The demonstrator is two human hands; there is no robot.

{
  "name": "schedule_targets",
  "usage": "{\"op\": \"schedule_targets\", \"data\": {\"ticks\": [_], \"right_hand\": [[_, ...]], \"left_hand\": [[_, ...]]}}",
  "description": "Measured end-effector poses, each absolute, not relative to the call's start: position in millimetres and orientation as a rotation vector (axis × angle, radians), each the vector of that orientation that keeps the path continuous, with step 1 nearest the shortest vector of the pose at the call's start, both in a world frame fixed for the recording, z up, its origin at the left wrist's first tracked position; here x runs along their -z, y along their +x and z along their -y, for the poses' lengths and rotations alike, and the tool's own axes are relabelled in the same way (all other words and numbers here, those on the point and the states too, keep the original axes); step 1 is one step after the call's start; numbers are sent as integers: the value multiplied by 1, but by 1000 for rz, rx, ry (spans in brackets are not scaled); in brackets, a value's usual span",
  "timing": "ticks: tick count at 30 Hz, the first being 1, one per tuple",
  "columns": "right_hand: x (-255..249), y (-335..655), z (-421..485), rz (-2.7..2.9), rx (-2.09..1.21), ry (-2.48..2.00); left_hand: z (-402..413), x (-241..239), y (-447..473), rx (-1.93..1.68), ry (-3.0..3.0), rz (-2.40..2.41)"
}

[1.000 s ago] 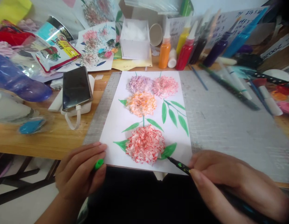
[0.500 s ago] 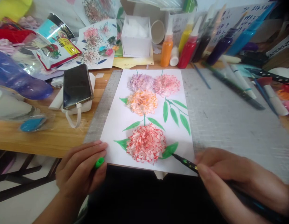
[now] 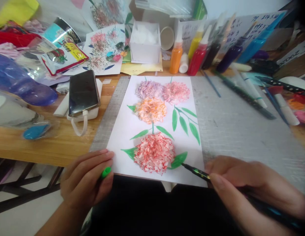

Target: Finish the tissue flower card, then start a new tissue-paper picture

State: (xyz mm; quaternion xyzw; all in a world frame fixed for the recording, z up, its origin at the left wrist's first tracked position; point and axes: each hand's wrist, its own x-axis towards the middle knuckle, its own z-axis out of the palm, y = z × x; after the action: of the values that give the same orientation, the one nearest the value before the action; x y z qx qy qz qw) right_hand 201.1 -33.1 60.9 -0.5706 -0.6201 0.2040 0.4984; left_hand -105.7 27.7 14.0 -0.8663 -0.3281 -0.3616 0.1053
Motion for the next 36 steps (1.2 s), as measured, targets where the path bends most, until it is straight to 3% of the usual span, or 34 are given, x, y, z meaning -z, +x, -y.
{"op": "schedule_targets", "data": {"ticks": [15, 36], "right_hand": [[-61, 209, 24, 1721, -524, -1210], [-62, 205, 29, 1438, -513, -1424]], "left_hand": [[-28, -12, -105, 1121, -2560, 916], [-26, -13, -105, 1074, -2555, 974]]}}
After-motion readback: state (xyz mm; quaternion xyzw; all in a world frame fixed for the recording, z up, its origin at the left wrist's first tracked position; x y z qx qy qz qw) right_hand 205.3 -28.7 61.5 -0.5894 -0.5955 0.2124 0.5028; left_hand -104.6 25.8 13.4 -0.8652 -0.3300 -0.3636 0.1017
